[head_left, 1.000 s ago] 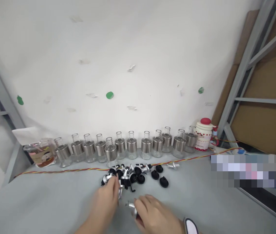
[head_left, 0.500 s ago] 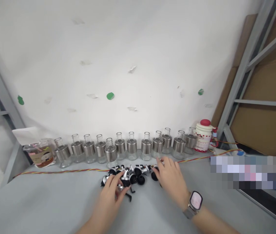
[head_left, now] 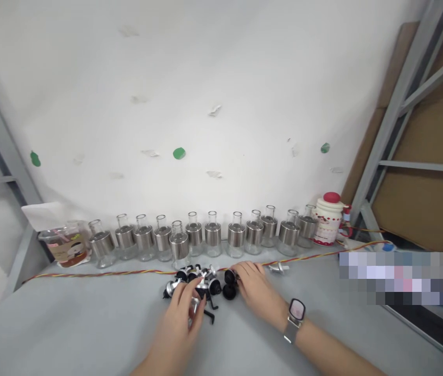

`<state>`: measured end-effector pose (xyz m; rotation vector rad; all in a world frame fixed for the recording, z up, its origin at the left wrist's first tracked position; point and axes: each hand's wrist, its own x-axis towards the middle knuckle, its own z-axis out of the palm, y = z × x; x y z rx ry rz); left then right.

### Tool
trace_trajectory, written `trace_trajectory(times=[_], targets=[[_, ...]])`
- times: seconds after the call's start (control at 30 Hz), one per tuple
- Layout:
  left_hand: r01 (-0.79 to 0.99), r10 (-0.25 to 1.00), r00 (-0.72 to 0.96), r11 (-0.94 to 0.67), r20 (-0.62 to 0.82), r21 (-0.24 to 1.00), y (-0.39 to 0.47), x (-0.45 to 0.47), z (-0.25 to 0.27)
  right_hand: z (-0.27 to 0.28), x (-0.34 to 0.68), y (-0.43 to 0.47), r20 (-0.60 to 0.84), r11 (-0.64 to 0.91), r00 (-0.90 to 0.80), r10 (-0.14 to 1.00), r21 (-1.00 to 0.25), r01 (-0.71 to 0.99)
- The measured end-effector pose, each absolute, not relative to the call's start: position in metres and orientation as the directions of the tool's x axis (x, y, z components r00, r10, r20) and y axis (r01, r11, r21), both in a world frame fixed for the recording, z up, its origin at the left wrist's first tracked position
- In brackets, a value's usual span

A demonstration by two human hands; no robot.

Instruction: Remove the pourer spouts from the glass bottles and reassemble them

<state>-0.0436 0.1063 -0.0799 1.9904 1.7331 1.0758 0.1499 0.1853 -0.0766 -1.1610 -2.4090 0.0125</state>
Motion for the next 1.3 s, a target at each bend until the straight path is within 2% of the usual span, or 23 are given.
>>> trace_trajectory(times=[0.3, 0.63, 0.83, 1.17, 1.23, 1.3], targets=[[0.716, 0.939, 0.006, -0.244, 0.344, 0.655, 0.105, -0.043, -0.081, -0.076, 0.16, 0.187, 0.416, 0.673, -0.552, 0.722, -0.239, 0.7], [0.709, 0.94, 0.025, -0.257, 0.341, 0.656, 0.103, -0.043, -0.081, -0.078, 0.163, 0.193, 0.378, 0.682, -0.595, 0.709, -0.155, 0.714], [0.704, 0.94, 0.023, -0.258, 0.342, 0.662, 0.105, -0.042, -0.081, -0.079, 0.164, 0.193, 0.391, 0.671, -0.57, 0.722, -0.198, 0.715], [0.709, 0.94, 0.021, -0.253, 0.339, 0.658, 0.106, -0.042, -0.081, -0.078, 0.164, 0.193, 0.436, 0.684, -0.531, 0.727, -0.381, 0.622], [0.704, 0.936, 0.017, -0.261, 0.352, 0.66, 0.107, -0.043, -0.082, -0.073, 0.164, 0.191, 0.468, 0.648, -0.449, 0.761, -0.519, 0.558], [0.701, 0.919, 0.016, -0.291, 0.393, 0.652, 0.107, -0.044, -0.083, -0.065, 0.162, 0.187, 0.44, 0.546, -0.34, 0.831, -0.762, 0.348]])
